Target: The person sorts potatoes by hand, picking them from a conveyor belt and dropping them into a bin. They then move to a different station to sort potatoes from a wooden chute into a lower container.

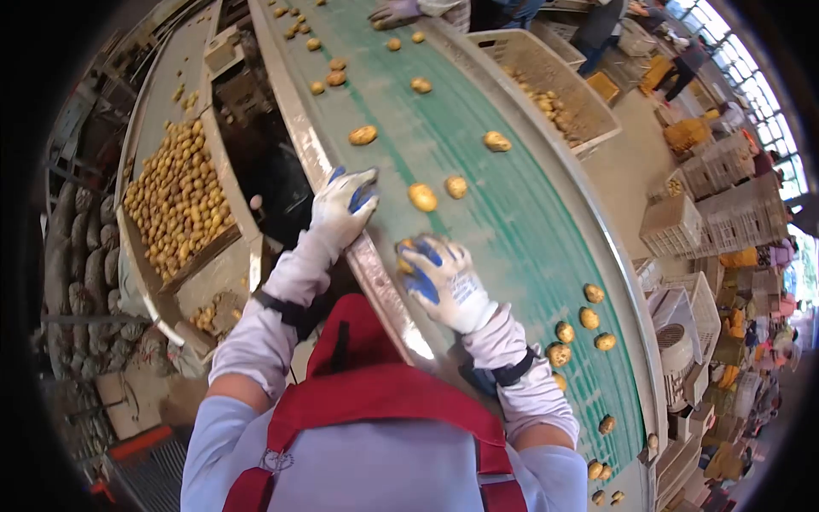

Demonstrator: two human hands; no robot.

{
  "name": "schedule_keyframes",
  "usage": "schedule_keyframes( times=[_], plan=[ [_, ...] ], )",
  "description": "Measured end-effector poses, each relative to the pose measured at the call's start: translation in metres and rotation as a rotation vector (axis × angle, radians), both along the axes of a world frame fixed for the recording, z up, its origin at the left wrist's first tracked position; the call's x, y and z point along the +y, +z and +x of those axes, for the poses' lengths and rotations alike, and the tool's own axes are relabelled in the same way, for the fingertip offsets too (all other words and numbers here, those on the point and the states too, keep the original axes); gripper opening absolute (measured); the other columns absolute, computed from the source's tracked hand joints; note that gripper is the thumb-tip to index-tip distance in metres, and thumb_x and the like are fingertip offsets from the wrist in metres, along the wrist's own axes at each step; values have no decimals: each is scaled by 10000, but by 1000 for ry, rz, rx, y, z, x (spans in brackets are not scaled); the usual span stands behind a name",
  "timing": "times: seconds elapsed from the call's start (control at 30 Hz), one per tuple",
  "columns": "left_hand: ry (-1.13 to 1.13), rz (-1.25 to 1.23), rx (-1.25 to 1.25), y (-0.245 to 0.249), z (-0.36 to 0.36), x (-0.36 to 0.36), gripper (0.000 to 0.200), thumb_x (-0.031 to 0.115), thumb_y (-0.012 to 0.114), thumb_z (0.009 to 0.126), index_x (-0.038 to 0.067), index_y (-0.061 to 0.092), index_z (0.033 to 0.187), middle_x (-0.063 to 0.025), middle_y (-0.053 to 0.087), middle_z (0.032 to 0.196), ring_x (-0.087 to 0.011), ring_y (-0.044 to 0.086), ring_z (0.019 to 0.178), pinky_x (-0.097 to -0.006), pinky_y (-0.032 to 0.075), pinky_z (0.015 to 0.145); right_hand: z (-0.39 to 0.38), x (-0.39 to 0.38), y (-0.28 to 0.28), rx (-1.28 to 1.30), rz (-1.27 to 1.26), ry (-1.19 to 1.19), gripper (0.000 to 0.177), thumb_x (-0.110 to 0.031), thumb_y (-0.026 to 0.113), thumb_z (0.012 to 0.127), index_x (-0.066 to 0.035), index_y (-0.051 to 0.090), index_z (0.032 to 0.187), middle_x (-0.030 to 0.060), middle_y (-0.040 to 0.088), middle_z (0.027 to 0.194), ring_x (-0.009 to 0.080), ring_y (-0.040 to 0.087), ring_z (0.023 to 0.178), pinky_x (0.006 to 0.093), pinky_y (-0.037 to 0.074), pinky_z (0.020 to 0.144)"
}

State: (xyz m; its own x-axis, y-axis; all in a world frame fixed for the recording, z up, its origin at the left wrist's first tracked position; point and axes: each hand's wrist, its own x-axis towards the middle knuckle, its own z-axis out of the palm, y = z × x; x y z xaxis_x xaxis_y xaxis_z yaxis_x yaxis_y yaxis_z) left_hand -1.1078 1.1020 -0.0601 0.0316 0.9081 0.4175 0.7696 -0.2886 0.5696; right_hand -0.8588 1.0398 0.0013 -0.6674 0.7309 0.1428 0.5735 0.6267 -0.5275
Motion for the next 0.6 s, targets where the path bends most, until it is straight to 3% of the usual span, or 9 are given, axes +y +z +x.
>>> schedule_keyframes(
  times=[0.1, 0.2, 0.23, 0.37, 0.6],
  plan=[
    [-141, 16, 81, -6, -20, 7, 390, 259, 686, 831, 120, 661, 1195, -100, 683, 1123, -288, 614, 1084, -424, 383, 1095, -43, 0, -11, -37, 143, 159, 568, -338, 706, 792, -149, 548, 1303, 170, 494, 1329, 406, 443, 1256, 521, 324, 1061],
    [-303, 29, 184, -12, -36, 25, 408, 296, 658, 858, 141, 633, 1234, -132, 640, 1203, -320, 562, 1166, -421, 407, 1055, -56, -27, -23, -135, 16, 190, 595, -319, 696, 799, -221, 525, 1360, 206, 367, 1459, 436, 379, 1294, 575, 297, 1059],
    [-289, -3, 273, -2, -35, 23, 429, 323, 649, 864, 157, 617, 1258, -137, 632, 1218, -314, 541, 1199, -423, 401, 1060, -56, -30, -25, -191, 97, 204, 632, -298, 695, 784, -262, 506, 1386, 212, 325, 1495, 428, 353, 1321, 597, 270, 1073],
    [-285, -219, 282, 9, -27, 42, 450, 375, 641, 867, 199, 606, 1280, -96, 638, 1210, -295, 540, 1189, -423, 398, 1056, -49, -10, -4, -123, -102, 180, 648, -153, 720, 688, -201, 587, 1321, 192, 356, 1492, 434, 345, 1342, 545, 293, 1095],
    [-302, -210, 360, 22, -36, 51, 438, 405, 620, 885, 232, 604, 1287, -29, 657, 1175, -248, 563, 1148, -395, 424, 1029, -56, 8, 6, -123, -186, 193, 636, -143, 692, 664, -164, 610, 1294, 201, 365, 1485, 451, 363, 1323, 547, 307, 1081]
  ],
)
